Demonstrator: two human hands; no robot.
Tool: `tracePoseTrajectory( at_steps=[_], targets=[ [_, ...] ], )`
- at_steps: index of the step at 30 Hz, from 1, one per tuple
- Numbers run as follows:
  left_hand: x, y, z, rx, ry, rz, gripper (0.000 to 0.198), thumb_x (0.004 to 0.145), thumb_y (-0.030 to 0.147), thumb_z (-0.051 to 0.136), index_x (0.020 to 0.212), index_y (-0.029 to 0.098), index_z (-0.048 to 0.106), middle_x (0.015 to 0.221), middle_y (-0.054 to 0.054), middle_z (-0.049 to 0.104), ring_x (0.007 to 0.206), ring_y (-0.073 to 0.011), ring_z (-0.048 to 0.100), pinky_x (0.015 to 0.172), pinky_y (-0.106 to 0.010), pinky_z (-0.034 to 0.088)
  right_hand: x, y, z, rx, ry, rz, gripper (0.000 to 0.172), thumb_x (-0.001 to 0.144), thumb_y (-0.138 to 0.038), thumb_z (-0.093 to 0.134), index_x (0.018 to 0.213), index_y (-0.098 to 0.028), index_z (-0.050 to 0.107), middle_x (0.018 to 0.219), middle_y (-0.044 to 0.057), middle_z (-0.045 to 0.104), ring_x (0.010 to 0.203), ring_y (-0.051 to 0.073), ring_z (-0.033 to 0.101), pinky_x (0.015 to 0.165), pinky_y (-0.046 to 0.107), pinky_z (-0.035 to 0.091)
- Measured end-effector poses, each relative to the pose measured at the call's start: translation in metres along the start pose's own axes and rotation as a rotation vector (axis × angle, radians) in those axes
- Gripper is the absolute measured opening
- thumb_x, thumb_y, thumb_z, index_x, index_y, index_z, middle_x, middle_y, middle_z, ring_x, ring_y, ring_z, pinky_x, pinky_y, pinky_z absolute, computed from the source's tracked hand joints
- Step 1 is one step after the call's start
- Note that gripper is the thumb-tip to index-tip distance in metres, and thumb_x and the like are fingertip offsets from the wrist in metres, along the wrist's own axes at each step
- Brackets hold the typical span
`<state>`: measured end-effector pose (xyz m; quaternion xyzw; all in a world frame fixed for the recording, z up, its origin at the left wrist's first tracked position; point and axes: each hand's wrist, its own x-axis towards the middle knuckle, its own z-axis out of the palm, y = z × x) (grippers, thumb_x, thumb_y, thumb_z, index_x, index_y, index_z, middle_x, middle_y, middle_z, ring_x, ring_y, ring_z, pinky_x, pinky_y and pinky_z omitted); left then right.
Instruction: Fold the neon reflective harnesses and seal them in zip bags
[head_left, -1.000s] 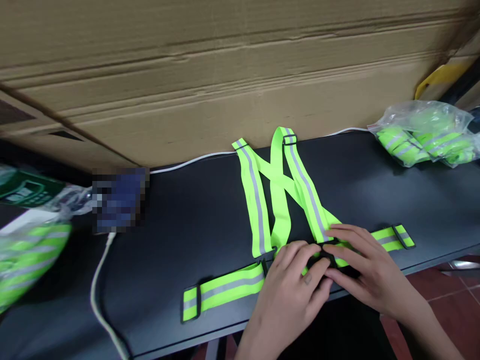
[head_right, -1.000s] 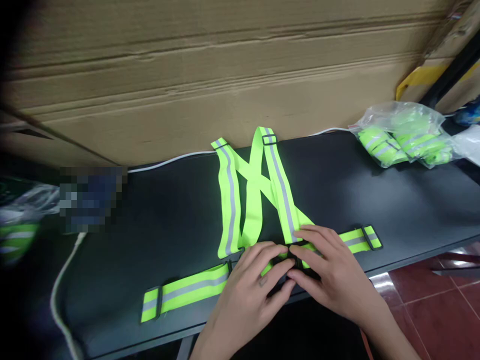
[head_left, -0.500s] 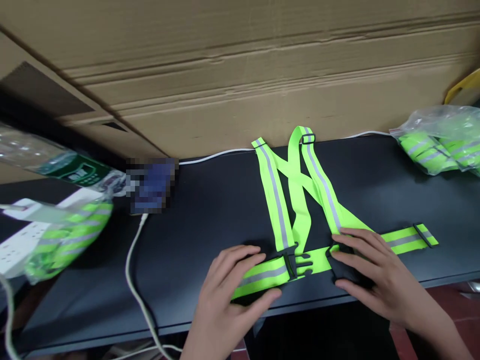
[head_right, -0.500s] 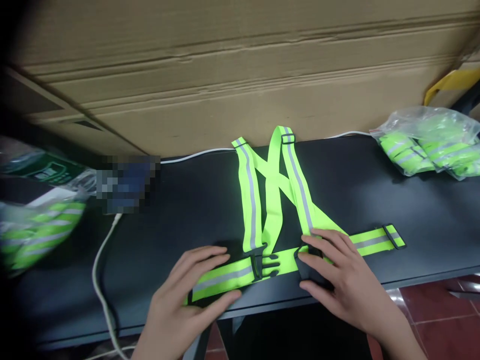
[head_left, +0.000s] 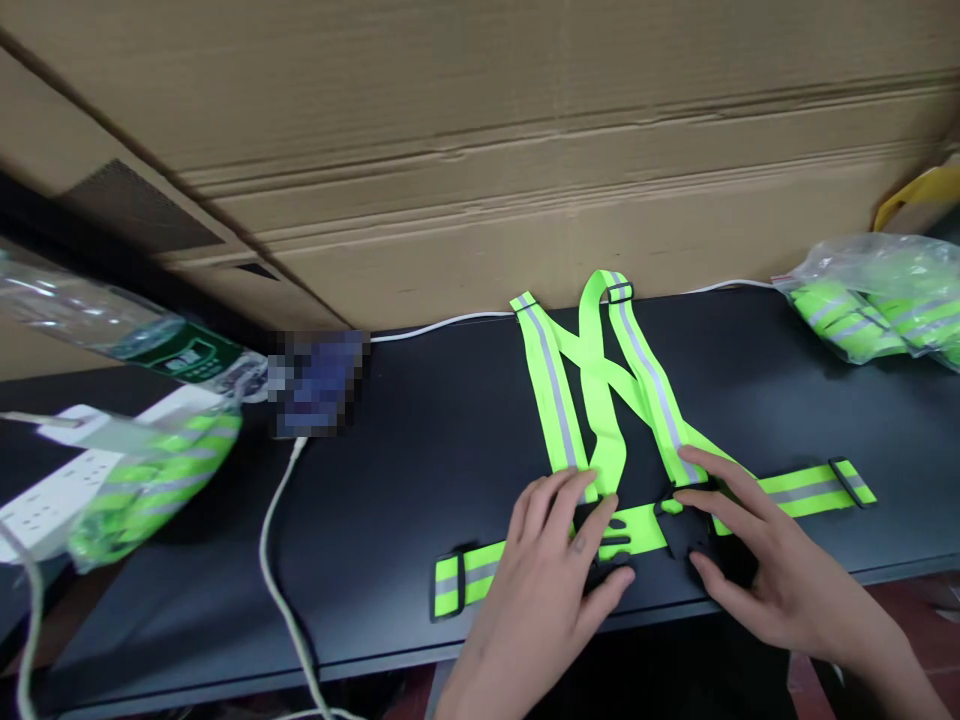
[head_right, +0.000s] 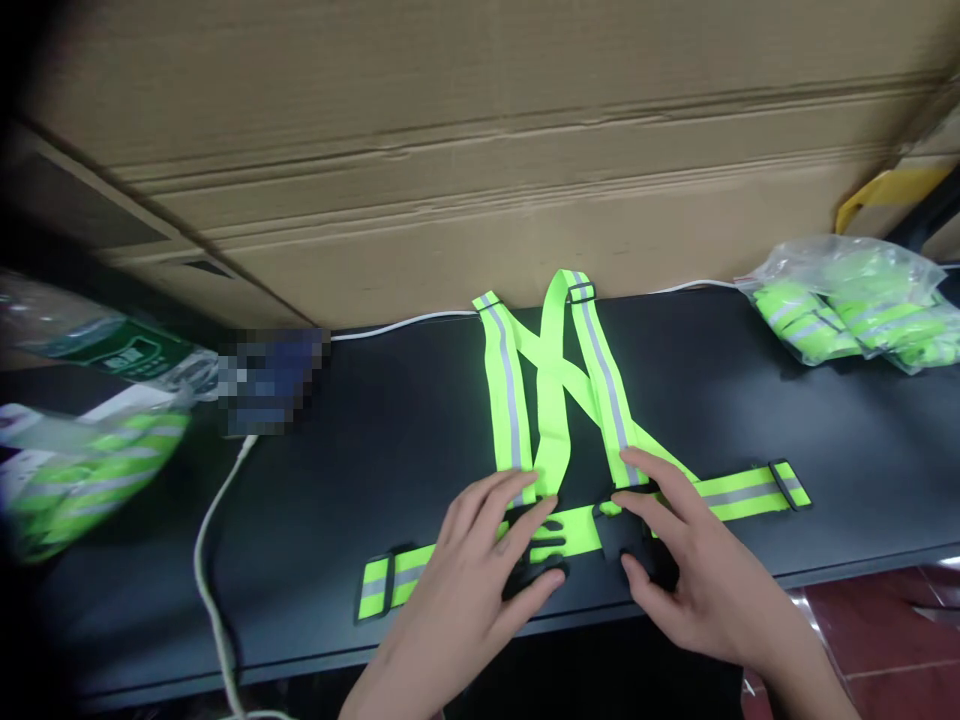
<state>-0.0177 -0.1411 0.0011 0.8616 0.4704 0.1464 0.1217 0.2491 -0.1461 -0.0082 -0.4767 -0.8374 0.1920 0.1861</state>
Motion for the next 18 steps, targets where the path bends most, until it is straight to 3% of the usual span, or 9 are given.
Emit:
tracePoseTrajectory(
  at_steps=[4,9,18],
  targets=[
    [0.005,-0.002,0.006,-0.054,-0.046,-0.01,0.029,0.1,0.037,0.054,0.127,0.027,0.058,0.144,-0.009,0.047,0.137,-0.0343,0.037,0.103,-0.055,0.046,0.004,0.003,-0.001,-0.011,0.015,-0.041,0.037,0.092,-0.021,0.057,0.128,-0.026,0.055,0.159,0.01,0.032,0.148,0.031,0.033,0.113,0.051,0.044],
    [0.007,0.002,0.002,-0.14,0.034,-0.014,0.026,0.1,0.035,0.054,0.123,0.025,0.058,0.146,-0.01,0.046,0.142,-0.0321,0.033,0.109,-0.054,0.044,0.015,-0.004,-0.004,0.036,0.065,-0.116,0.036,0.092,-0.02,0.058,0.127,-0.026,0.055,0.153,0.011,0.039,0.146,0.031,0.033,0.115,0.057,0.037],
    [0.02,0.001,0.009,-0.21,0.1,0.07,0.031,0.094,0.036,0.064,0.121,0.02,0.062,0.127,-0.01,0.062,0.128,-0.029,0.053,0.112,-0.057,0.042,0.03,-0.008,-0.005,0.027,0.014,-0.15,0.033,0.093,-0.021,0.058,0.126,-0.025,0.055,0.146,0.012,0.048,0.14,0.03,0.041,0.112,0.056,0.039]
  ],
)
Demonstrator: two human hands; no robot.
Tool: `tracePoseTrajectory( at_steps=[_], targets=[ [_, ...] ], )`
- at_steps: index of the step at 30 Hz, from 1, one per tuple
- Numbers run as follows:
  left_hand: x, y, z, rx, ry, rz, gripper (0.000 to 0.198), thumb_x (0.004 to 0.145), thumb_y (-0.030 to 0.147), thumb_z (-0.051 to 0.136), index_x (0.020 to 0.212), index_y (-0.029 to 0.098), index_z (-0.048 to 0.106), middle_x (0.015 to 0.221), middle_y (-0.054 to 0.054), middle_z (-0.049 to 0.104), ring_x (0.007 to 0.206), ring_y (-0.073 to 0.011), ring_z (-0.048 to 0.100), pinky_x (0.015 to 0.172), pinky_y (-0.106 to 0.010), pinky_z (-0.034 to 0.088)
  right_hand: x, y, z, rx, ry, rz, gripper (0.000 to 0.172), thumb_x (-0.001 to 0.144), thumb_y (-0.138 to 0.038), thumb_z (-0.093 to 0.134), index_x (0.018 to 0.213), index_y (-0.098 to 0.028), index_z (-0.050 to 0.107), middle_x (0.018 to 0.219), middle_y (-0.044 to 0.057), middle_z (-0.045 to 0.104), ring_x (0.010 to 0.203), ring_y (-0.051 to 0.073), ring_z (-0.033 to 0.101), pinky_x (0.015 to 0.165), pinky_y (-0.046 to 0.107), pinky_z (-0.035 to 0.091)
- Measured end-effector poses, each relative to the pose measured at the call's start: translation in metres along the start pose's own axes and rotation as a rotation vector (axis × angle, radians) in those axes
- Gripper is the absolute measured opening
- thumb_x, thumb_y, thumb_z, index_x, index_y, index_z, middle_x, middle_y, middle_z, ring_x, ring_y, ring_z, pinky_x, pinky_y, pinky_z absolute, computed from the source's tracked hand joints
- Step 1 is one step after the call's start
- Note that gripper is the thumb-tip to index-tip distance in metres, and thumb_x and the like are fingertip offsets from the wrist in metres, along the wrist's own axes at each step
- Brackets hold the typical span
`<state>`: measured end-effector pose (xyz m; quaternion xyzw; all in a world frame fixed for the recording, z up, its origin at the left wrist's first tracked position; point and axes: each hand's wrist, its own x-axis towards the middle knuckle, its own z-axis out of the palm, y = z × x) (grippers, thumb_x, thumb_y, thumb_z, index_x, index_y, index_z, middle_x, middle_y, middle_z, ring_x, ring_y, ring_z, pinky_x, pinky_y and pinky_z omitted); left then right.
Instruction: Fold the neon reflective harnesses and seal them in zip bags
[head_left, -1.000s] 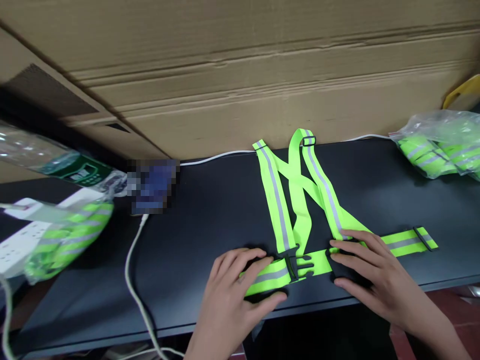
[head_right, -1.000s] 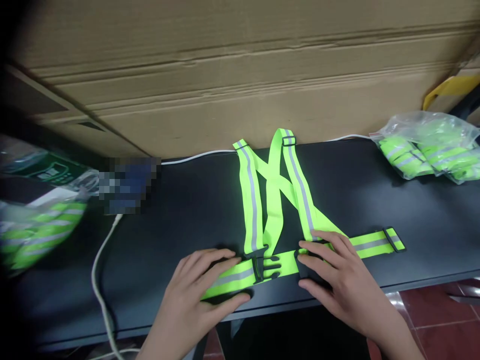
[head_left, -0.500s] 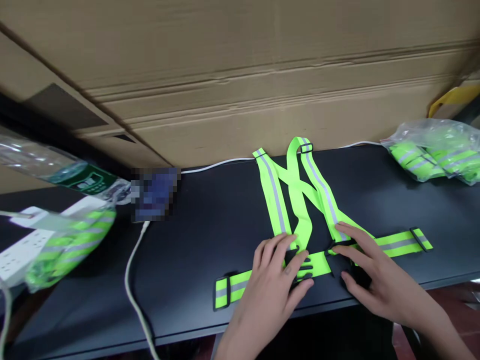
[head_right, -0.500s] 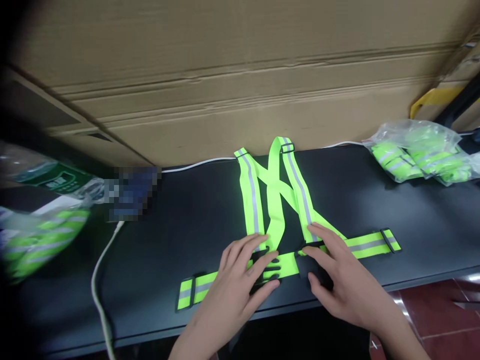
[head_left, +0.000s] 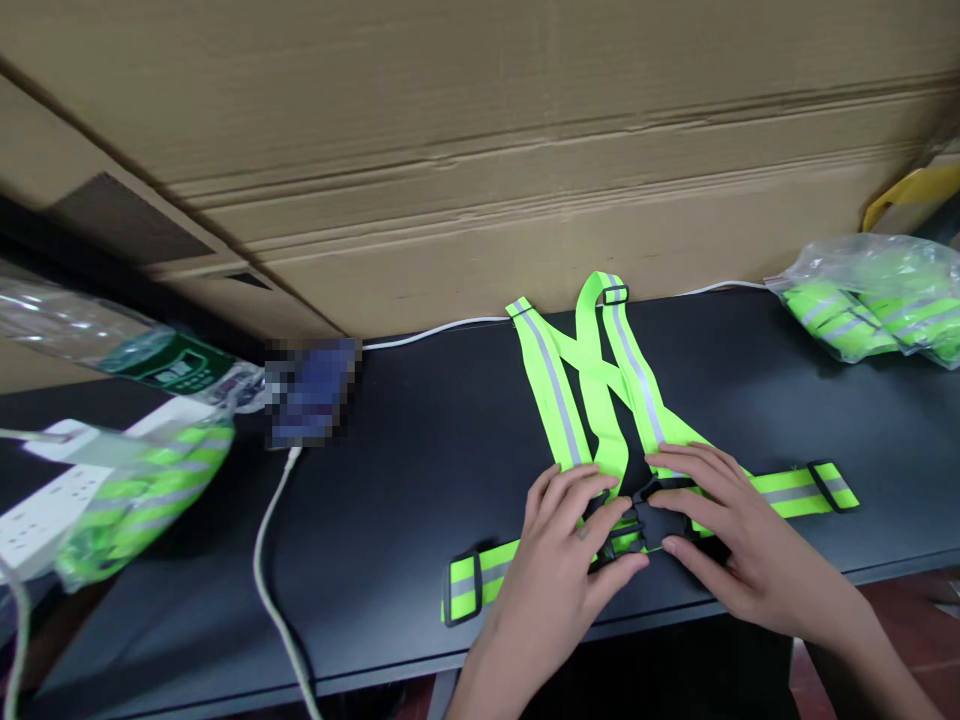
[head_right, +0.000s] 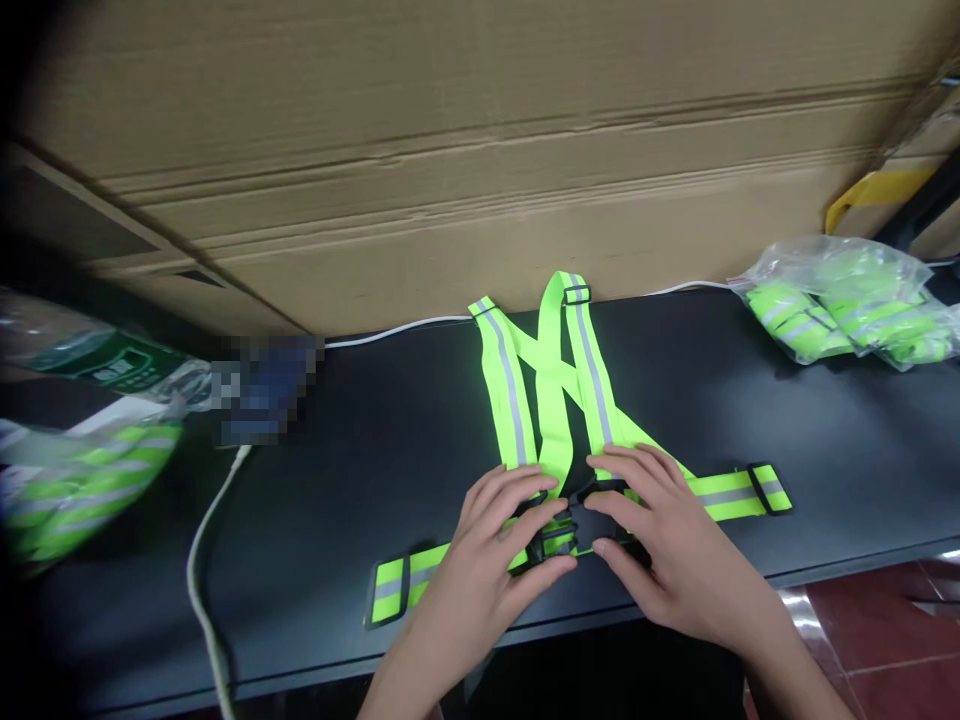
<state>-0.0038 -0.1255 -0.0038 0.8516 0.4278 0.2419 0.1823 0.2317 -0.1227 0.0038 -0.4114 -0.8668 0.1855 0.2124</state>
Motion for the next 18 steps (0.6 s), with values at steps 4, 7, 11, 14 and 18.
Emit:
tracePoseTrajectory(
  at_steps=[4,7,11,14,18],
  targets=[
    [-0.002,-0.006,0.005,-0.101,0.063,0.022,0.035,0.089,0.034,0.071,0.119,0.017,0.062,0.126,-0.013,0.063,0.127,-0.0287,0.056,0.115,-0.059,0.04,0.0,0.005,-0.005,0.055,-0.002,-0.023,0.038,0.093,-0.02,0.059,0.13,-0.027,0.053,0.144,0.01,0.051,0.137,0.028,0.046,0.112,0.054,0.041],
    [-0.002,-0.008,0.007,-0.143,0.071,0.024,0.036,0.087,0.032,0.073,0.117,0.015,0.063,0.126,-0.014,0.064,0.125,-0.0276,0.059,0.118,-0.061,0.036,0.001,0.004,-0.007,0.073,0.006,-0.021,0.038,0.093,-0.02,0.059,0.129,-0.027,0.054,0.146,0.01,0.05,0.137,0.028,0.046,0.112,0.052,0.042],
    [-0.004,-0.007,0.007,-0.191,0.024,-0.005,0.037,0.086,0.031,0.073,0.118,0.015,0.062,0.133,-0.015,0.061,0.133,-0.0269,0.055,0.12,-0.058,0.034,0.004,-0.003,-0.006,-0.002,-0.059,-0.033,0.033,0.093,-0.023,0.058,0.126,-0.027,0.055,0.144,0.01,0.053,0.137,0.027,0.048,0.116,0.055,0.035],
    [-0.006,-0.007,0.006,-0.244,0.013,-0.028,0.038,0.085,0.033,0.074,0.117,0.016,0.062,0.138,-0.013,0.059,0.135,-0.0272,0.055,0.12,-0.055,0.036,0.003,-0.006,-0.01,-0.082,-0.095,-0.013,0.033,0.094,-0.024,0.057,0.127,-0.028,0.055,0.141,0.009,0.056,0.136,0.027,0.049,0.119,0.058,0.028],
    [-0.007,-0.007,0.004,-0.273,0.005,-0.098,0.035,0.083,0.032,0.077,0.113,0.019,0.065,0.138,-0.011,0.06,0.135,-0.0293,0.054,0.116,-0.052,0.043,-0.002,0.0,-0.017,-0.162,-0.036,0.005,0.033,0.093,-0.026,0.058,0.126,-0.029,0.056,0.137,0.009,0.059,0.132,0.027,0.054,0.118,0.061,0.024]
  ],
)
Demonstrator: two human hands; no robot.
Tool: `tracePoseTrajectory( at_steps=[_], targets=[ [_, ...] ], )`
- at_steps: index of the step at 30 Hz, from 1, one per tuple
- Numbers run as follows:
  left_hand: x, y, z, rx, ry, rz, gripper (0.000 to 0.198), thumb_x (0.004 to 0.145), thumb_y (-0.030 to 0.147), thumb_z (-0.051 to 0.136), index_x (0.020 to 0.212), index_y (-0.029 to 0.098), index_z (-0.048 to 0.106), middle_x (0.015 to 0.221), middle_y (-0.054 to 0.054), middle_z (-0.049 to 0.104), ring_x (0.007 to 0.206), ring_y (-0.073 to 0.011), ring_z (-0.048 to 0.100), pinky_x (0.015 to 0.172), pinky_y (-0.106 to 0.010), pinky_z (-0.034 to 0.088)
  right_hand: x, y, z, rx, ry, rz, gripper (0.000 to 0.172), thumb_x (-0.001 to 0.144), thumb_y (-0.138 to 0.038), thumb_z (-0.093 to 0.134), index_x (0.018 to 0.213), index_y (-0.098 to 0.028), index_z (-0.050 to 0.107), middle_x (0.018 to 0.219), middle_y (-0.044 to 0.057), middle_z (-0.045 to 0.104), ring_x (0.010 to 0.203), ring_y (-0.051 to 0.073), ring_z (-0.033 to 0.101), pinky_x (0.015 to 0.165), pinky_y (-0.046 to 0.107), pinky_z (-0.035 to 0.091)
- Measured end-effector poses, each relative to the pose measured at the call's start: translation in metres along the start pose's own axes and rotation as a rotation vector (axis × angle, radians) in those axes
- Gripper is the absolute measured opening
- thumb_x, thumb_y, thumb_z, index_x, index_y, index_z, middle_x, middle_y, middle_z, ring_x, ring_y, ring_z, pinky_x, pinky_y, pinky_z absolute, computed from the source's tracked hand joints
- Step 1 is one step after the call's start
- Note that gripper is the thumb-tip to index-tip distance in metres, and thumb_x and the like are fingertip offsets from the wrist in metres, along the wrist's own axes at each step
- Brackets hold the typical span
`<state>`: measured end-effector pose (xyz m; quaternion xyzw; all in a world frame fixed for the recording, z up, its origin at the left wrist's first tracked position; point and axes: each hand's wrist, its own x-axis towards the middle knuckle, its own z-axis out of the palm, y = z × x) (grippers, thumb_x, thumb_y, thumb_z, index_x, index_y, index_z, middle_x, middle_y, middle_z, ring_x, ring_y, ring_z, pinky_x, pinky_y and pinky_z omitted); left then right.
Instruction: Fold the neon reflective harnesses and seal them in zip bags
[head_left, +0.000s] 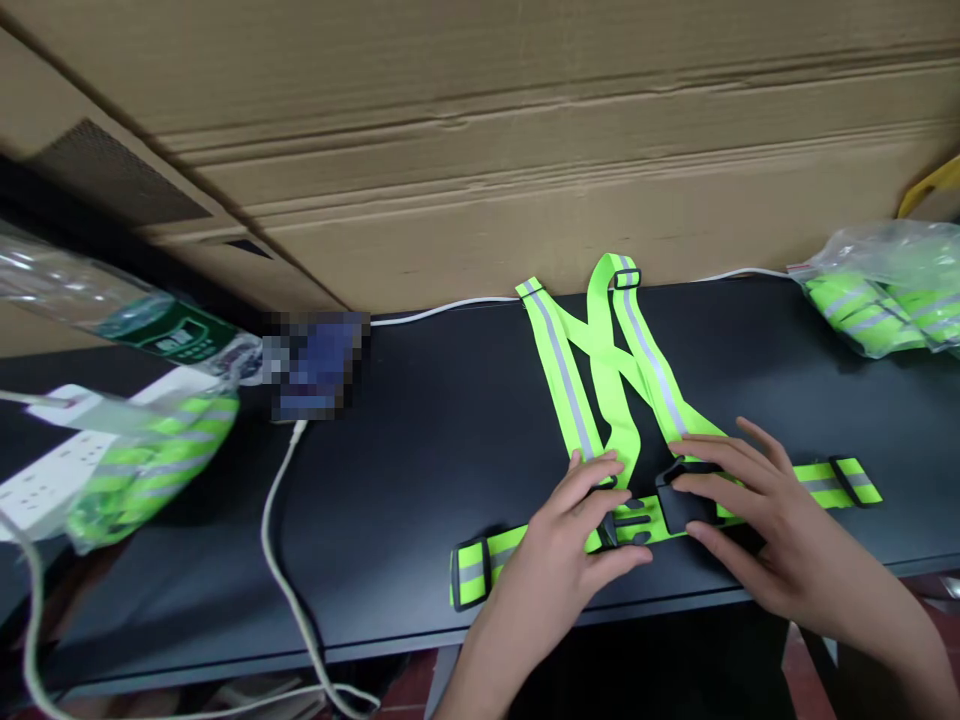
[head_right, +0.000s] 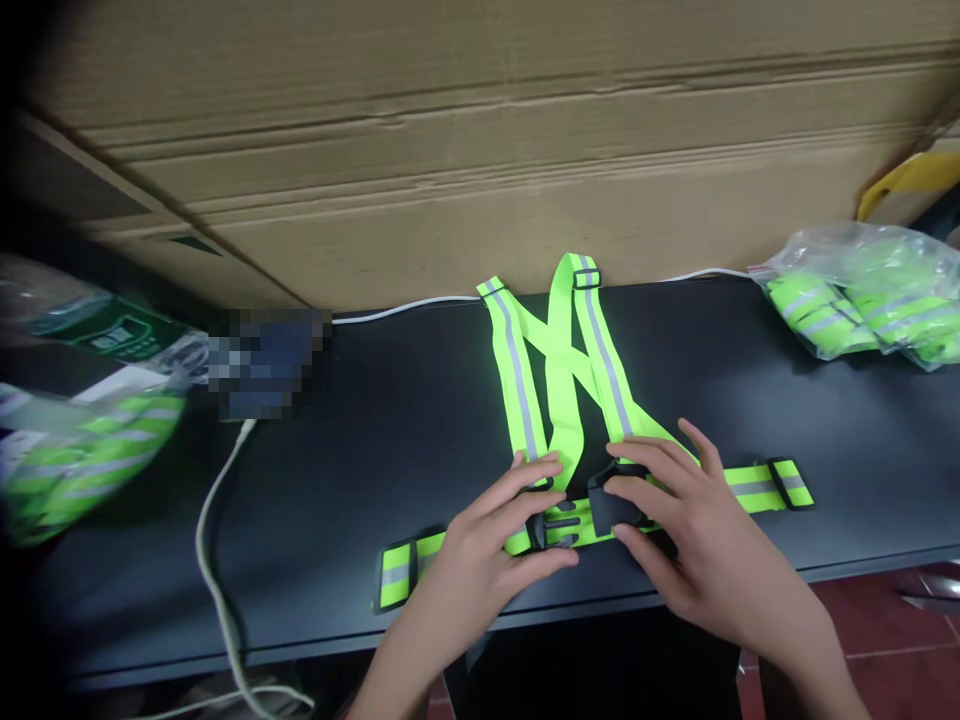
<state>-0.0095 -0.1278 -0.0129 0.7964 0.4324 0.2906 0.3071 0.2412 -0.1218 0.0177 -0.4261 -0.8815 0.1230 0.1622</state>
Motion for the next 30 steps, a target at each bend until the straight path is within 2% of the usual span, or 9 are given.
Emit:
tracePoseTrajectory(
  at_steps=[6,9,12,16,21,24,28,30],
  targets=[
    [0.003,-0.001,0.004,-0.038,0.022,0.025,0.038,0.082,0.034,0.078,0.115,0.019,0.066,0.137,-0.011,0.062,0.133,-0.0301,0.056,0.118,-0.053,0.04,0.004,-0.008,0.009,0.032,-0.077,-0.023,0.033,0.095,-0.027,0.056,0.128,-0.029,0.057,0.136,0.007,0.062,0.132,0.027,0.054,0.119,0.062,0.022],
    [0.004,-0.001,0.005,-0.064,0.031,0.047,0.037,0.083,0.035,0.077,0.115,0.019,0.066,0.136,-0.012,0.062,0.129,-0.0288,0.059,0.12,-0.055,0.036,0.007,-0.013,0.013,0.1,-0.057,-0.015,0.035,0.094,-0.024,0.056,0.128,-0.028,0.057,0.135,0.007,0.063,0.129,0.026,0.057,0.119,0.06,0.027],
    [0.003,0.001,0.003,-0.088,0.028,0.011,0.037,0.081,0.034,0.079,0.114,0.021,0.068,0.136,-0.011,0.063,0.129,-0.0291,0.06,0.118,-0.054,0.04,0.006,-0.011,0.01,0.176,-0.033,-0.003,0.035,0.092,-0.021,0.057,0.127,-0.027,0.058,0.137,0.008,0.062,0.13,0.026,0.057,0.118,0.056,0.035],
    [0.003,0.002,0.001,-0.09,0.021,-0.028,0.035,0.08,0.033,0.081,0.111,0.02,0.07,0.136,-0.01,0.063,0.13,-0.0298,0.059,0.114,-0.051,0.046,-0.001,-0.005,0.004,0.228,0.0,0.0,0.036,0.093,-0.022,0.058,0.129,-0.026,0.054,0.137,0.009,0.061,0.133,0.025,0.054,0.118,0.054,0.037],
    [0.003,0.001,0.002,-0.105,0.031,-0.024,0.036,0.079,0.032,0.081,0.112,0.02,0.07,0.137,-0.01,0.062,0.131,-0.0292,0.058,0.116,-0.051,0.044,-0.004,-0.006,0.005,0.246,0.028,0.005,0.036,0.094,-0.023,0.059,0.129,-0.027,0.053,0.139,0.008,0.059,0.133,0.025,0.053,0.115,0.053,0.04],
    [0.003,0.002,0.002,-0.071,-0.007,-0.035,0.037,0.079,0.03,0.082,0.113,0.022,0.07,0.138,-0.009,0.061,0.133,-0.0303,0.056,0.115,-0.051,0.046,0.0,-0.009,0.007,0.24,0.022,0.008,0.034,0.093,-0.023,0.06,0.127,-0.027,0.056,0.137,0.008,0.06,0.131,0.025,0.055,0.116,0.054,0.039],
    [0.005,0.005,0.002,-0.053,-0.016,-0.054,0.037,0.078,0.03,0.082,0.111,0.023,0.067,0.139,-0.008,0.061,0.135,-0.0302,0.054,0.118,-0.053,0.04,0.004,-0.011,0.012,0.266,-0.01,0.021,0.032,0.093,-0.022,0.058,0.125,-0.026,0.058,0.137,0.008,0.06,0.131,0.026,0.055,0.119,0.057,0.035],
    [0.006,0.006,0.001,-0.063,-0.021,-0.089,0.048,0.078,0.032,0.083,0.12,0.026,0.061,0.139,-0.008,0.061,0.135,-0.0292,0.054,0.118,-0.053,0.04,0.005,-0.012,0.017,0.303,-0.022,0.016,0.032,0.094,-0.022,0.057,0.125,-0.025,0.056,0.139,0.009,0.059,0.133,0.026,0.053,0.12,0.057,0.035]
  ],
)
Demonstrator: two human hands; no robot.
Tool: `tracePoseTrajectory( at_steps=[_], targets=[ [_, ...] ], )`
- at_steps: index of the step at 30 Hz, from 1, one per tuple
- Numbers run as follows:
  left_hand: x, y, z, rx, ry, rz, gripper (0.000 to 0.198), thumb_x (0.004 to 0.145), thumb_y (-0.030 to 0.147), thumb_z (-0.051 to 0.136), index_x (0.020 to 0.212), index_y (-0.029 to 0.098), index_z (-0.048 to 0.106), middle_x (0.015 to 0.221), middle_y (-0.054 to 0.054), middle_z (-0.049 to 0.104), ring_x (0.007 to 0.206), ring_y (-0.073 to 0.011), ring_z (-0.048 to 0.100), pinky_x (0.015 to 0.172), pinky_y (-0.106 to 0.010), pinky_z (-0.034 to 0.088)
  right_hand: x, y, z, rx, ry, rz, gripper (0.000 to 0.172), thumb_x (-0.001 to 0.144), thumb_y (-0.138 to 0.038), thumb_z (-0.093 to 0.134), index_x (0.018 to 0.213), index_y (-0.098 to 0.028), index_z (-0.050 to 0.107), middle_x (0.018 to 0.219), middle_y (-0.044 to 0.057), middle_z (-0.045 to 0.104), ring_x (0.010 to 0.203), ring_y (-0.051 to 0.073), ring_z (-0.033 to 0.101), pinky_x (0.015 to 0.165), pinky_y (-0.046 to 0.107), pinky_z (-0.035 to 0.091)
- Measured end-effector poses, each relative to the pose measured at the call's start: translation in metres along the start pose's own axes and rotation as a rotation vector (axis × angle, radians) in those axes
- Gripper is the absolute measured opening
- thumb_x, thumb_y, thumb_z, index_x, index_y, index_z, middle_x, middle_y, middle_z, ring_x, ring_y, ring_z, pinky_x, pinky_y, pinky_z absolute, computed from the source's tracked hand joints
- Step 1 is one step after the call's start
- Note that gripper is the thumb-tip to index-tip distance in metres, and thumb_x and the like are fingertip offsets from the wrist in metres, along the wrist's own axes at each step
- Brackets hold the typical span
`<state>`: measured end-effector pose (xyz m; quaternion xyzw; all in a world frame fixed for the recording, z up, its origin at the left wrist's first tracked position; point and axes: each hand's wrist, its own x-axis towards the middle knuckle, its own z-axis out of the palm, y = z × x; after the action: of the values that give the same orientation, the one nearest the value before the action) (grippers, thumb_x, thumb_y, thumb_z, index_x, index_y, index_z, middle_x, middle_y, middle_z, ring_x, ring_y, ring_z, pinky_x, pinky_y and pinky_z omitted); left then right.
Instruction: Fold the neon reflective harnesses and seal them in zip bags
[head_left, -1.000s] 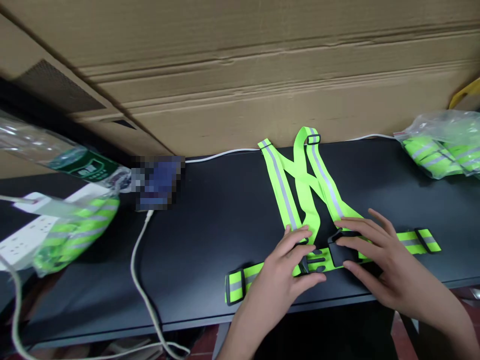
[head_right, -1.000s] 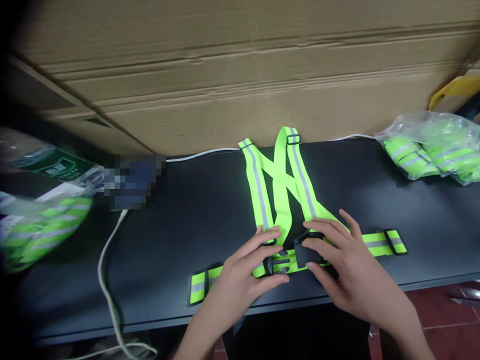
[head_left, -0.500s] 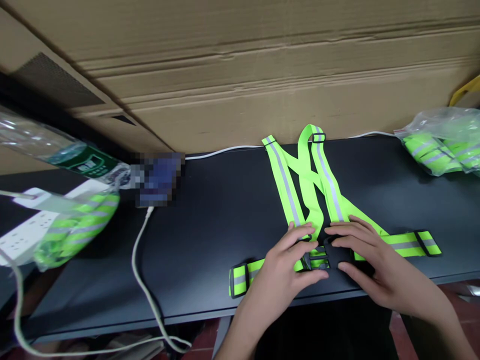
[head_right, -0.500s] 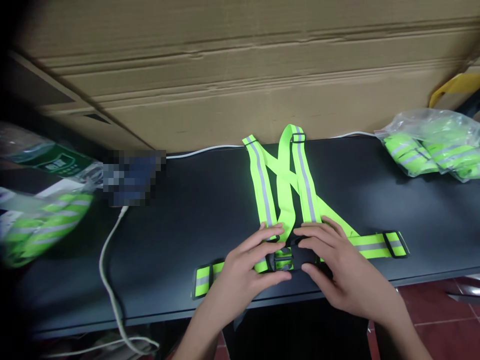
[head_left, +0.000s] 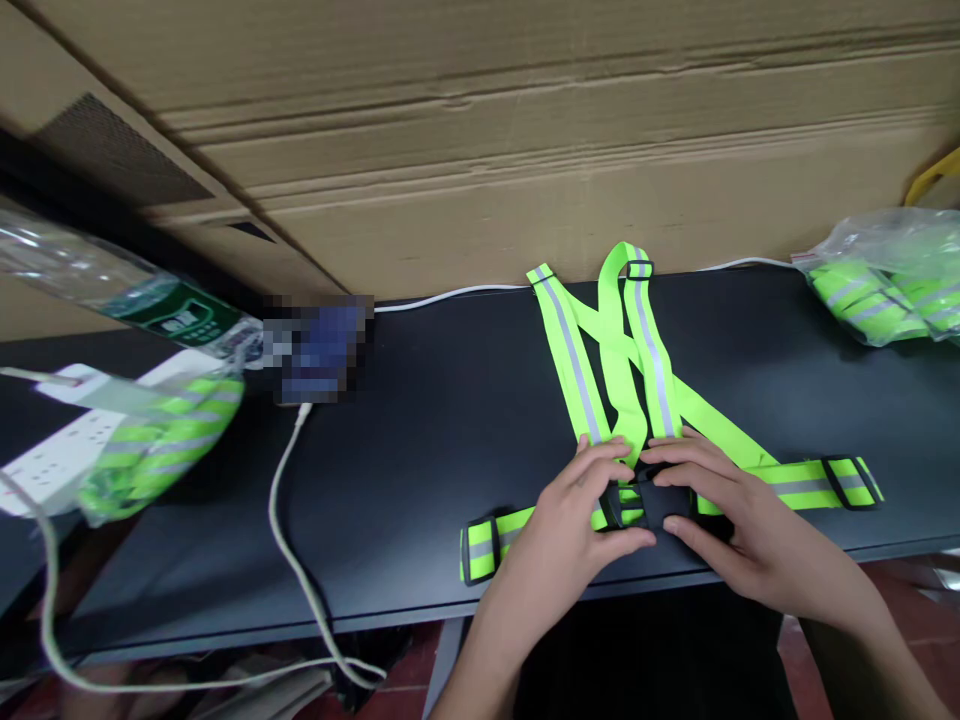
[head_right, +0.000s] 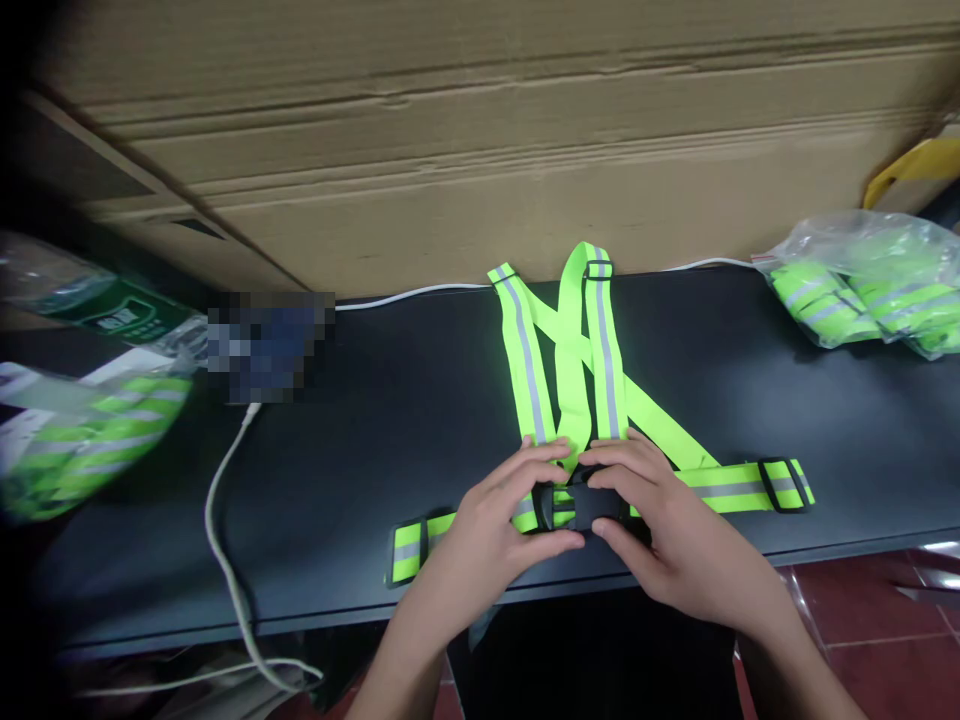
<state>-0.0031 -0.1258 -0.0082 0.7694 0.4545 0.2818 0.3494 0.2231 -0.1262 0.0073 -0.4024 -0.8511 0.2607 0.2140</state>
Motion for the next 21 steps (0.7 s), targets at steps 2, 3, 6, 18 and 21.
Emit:
tracePoseTrajectory(
  at_steps=[2,3,6,18,21],
  targets=[
    [0.0,0.001,0.0,0.013,-0.035,-0.054,0.067,0.077,0.032,0.083,0.135,0.03,0.049,0.143,-0.008,0.058,0.14,-0.0318,0.047,0.114,-0.054,0.045,0.002,0.001,0.005,0.032,-0.01,-0.012,0.031,0.095,-0.022,0.056,0.126,-0.024,0.054,0.141,0.01,0.056,0.138,0.026,0.049,0.121,0.057,0.032],
    [0.0,0.002,0.001,0.028,-0.058,-0.085,0.077,0.077,0.032,0.083,0.142,0.031,0.041,0.147,-0.009,0.054,0.144,-0.0345,0.04,0.111,-0.054,0.047,0.003,0.0,0.008,0.045,-0.008,-0.018,0.03,0.095,-0.022,0.055,0.126,-0.024,0.053,0.142,0.011,0.055,0.14,0.026,0.047,0.122,0.057,0.031],
    [0.0,0.004,0.004,0.08,-0.096,-0.151,0.098,0.078,0.034,0.082,0.154,0.034,0.019,0.159,-0.014,0.038,0.151,-0.042,0.018,0.105,-0.057,0.051,0.007,-0.003,0.013,0.103,-0.002,-0.005,0.028,0.097,-0.024,0.053,0.126,-0.025,0.051,0.146,0.011,0.052,0.144,0.025,0.041,0.123,0.057,0.029],
    [0.007,0.002,0.015,0.238,-0.048,0.117,0.123,0.077,0.045,0.081,0.157,0.026,-0.01,0.163,-0.023,0.019,0.153,-0.0375,0.017,0.122,-0.061,0.024,0.017,-0.005,0.024,-0.069,-0.036,-0.1,0.075,0.099,-0.025,0.042,0.159,-0.021,-0.002,0.165,0.017,0.023,0.154,0.029,0.019,0.123,0.063,0.019],
    [-0.003,-0.001,0.005,0.32,-0.113,0.121,0.098,0.088,0.05,0.068,0.159,0.023,0.006,0.165,-0.017,0.022,0.153,-0.0315,0.022,0.121,-0.051,0.032,0.007,0.005,0.023,-0.168,0.059,-0.102,0.065,0.1,-0.036,0.046,0.156,-0.017,0.018,0.16,0.019,0.031,0.151,0.031,0.026,0.119,0.058,0.032]
  ],
)
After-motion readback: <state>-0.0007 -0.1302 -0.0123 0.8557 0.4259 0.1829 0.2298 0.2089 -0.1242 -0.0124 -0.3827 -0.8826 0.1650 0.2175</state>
